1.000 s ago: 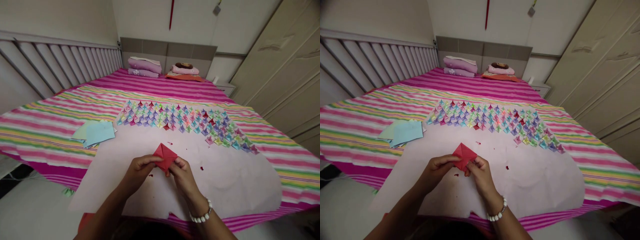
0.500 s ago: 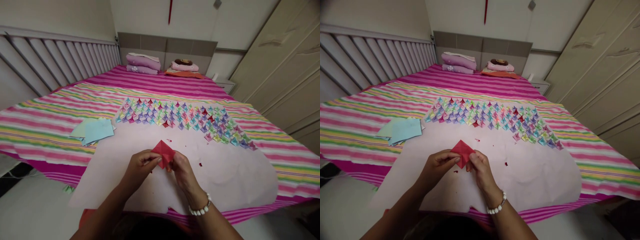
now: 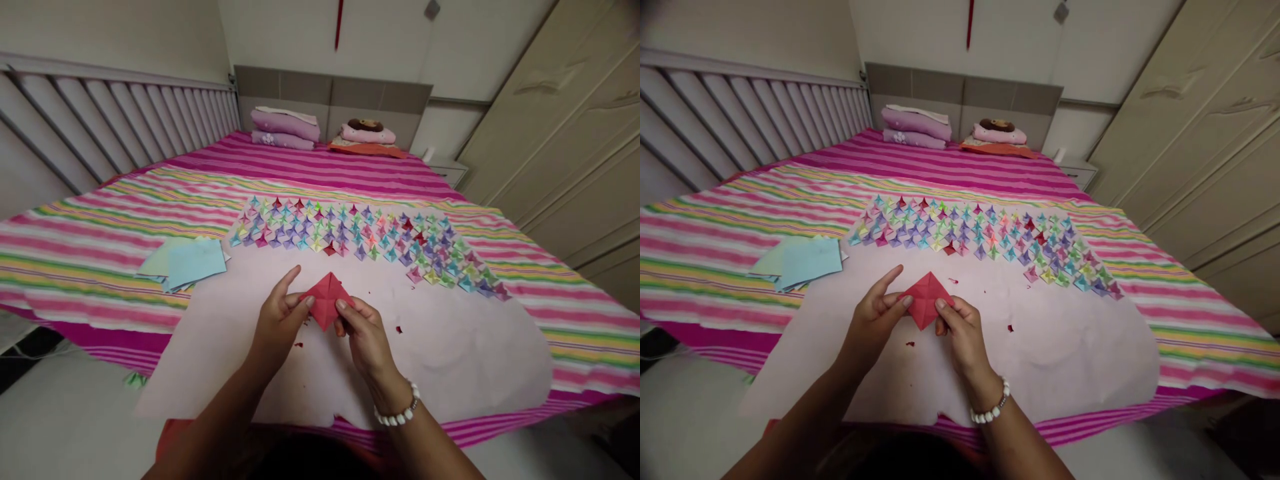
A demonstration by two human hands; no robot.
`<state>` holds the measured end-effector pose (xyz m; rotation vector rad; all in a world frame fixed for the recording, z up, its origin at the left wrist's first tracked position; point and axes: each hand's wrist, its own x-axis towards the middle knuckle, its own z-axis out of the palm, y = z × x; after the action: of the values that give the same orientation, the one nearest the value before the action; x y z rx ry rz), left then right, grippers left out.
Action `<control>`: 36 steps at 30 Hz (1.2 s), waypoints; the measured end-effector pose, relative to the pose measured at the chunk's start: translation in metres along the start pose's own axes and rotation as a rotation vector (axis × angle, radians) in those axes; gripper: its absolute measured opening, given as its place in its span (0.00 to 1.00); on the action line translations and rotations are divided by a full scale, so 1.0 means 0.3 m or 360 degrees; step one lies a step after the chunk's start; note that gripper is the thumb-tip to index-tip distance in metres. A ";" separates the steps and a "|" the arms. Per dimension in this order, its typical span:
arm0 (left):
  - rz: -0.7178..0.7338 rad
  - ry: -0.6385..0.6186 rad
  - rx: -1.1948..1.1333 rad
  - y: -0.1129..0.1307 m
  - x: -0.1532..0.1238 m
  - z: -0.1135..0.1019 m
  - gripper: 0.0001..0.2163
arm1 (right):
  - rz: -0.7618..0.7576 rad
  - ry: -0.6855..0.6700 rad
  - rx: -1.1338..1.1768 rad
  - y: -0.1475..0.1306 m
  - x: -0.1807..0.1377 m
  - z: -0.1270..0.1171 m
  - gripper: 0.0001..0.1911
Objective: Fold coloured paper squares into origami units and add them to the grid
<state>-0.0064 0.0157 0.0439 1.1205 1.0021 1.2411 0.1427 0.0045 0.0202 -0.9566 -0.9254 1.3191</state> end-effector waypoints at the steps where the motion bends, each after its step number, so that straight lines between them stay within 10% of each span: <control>1: -0.0040 0.0053 -0.0105 -0.005 0.002 0.010 0.38 | -0.0022 0.0042 0.0014 0.001 0.001 0.004 0.16; 8: -0.0370 0.0000 -0.0528 -0.057 -0.015 0.045 0.11 | -0.0129 0.0106 -0.0090 0.002 -0.010 0.011 0.13; 17: -0.0700 -0.0327 -0.0989 -0.035 -0.021 -0.009 0.10 | -0.0046 -0.0428 0.0217 0.006 0.001 -0.053 0.32; 24: -0.1150 -0.0252 -0.1262 -0.058 -0.055 0.012 0.04 | 0.0162 -0.0420 0.0256 -0.013 0.010 -0.013 0.24; 36: -0.0845 -0.0448 -0.0718 -0.077 -0.028 -0.021 0.15 | 0.0095 -0.0247 0.0163 -0.032 0.033 -0.035 0.10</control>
<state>-0.0089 0.0080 0.0199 0.5978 0.6932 0.7935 0.1562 0.0139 0.0256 -0.8166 -0.9433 1.4936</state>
